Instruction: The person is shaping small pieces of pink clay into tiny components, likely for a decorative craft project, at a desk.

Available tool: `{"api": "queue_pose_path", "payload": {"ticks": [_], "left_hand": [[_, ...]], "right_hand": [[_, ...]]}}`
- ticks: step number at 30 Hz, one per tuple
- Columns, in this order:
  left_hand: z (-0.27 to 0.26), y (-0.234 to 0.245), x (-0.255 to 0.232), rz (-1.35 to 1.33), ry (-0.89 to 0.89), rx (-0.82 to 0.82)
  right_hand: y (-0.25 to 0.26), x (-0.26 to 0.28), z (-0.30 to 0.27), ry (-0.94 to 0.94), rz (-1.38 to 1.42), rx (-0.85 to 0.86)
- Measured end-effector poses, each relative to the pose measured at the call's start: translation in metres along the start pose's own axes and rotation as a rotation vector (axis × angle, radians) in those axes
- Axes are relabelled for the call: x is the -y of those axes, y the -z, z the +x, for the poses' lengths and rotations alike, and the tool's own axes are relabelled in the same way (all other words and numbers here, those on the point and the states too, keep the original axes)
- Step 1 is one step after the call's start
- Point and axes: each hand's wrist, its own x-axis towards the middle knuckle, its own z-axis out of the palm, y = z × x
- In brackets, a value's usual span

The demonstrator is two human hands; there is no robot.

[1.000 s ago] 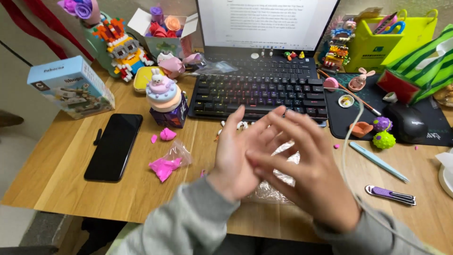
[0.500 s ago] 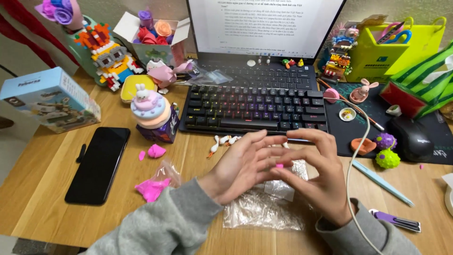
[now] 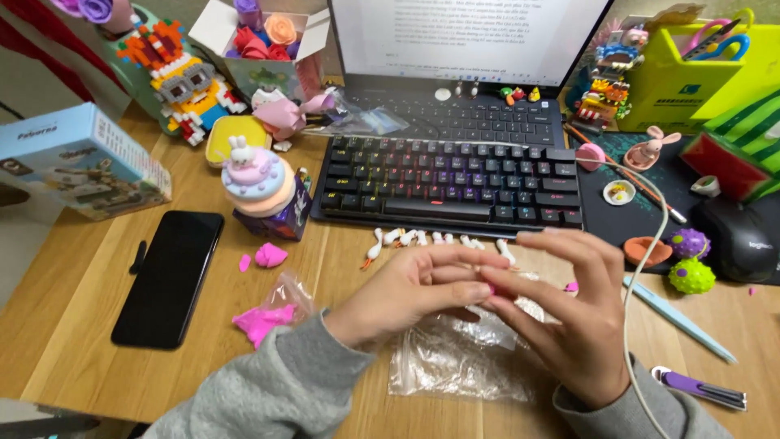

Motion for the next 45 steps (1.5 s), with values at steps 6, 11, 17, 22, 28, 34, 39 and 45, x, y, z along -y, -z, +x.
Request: {"api": "queue_pose_path", "payload": {"ticks": [6, 11, 17, 22, 28, 34, 39, 45], "left_hand": [[-0.025, 0.009, -0.01, 0.229, -0.097, -0.064], [-0.054, 0.017, -0.029, 0.451, -0.14, -0.098], [-0.087, 0.022, -0.04, 0.67, -0.122, -0.219], [-0.103, 0.036, -0.027, 0.801, -0.115, -0.389], [-0.119, 0.053, -0.001, 0.668, -0.105, -0.559], [-0.13, 0.056, 0.003, 0.637, -0.137, -0.622], [-0.134, 0.06, 0.009, 0.724, -0.266, -0.647], [-0.136, 0.058, 0.013, 0.677, -0.319, -0.618]], "right_hand": [[-0.002, 0.026, 0.012, 0.037, 0.038, -0.019], [-0.015, 0.045, 0.019, 0.151, 0.054, -0.023], [-0.03, 0.063, 0.025, 0.272, 0.052, 0.009], [-0.042, 0.066, 0.021, 0.282, 0.105, 0.06], [-0.055, 0.067, 0.011, 0.182, 0.191, 0.164], [-0.071, 0.081, 0.007, 0.234, 0.243, 0.229], [-0.078, 0.084, 0.004, 0.21, 0.25, 0.321], [-0.084, 0.085, 0.001, 0.19, 0.244, 0.372]]}}
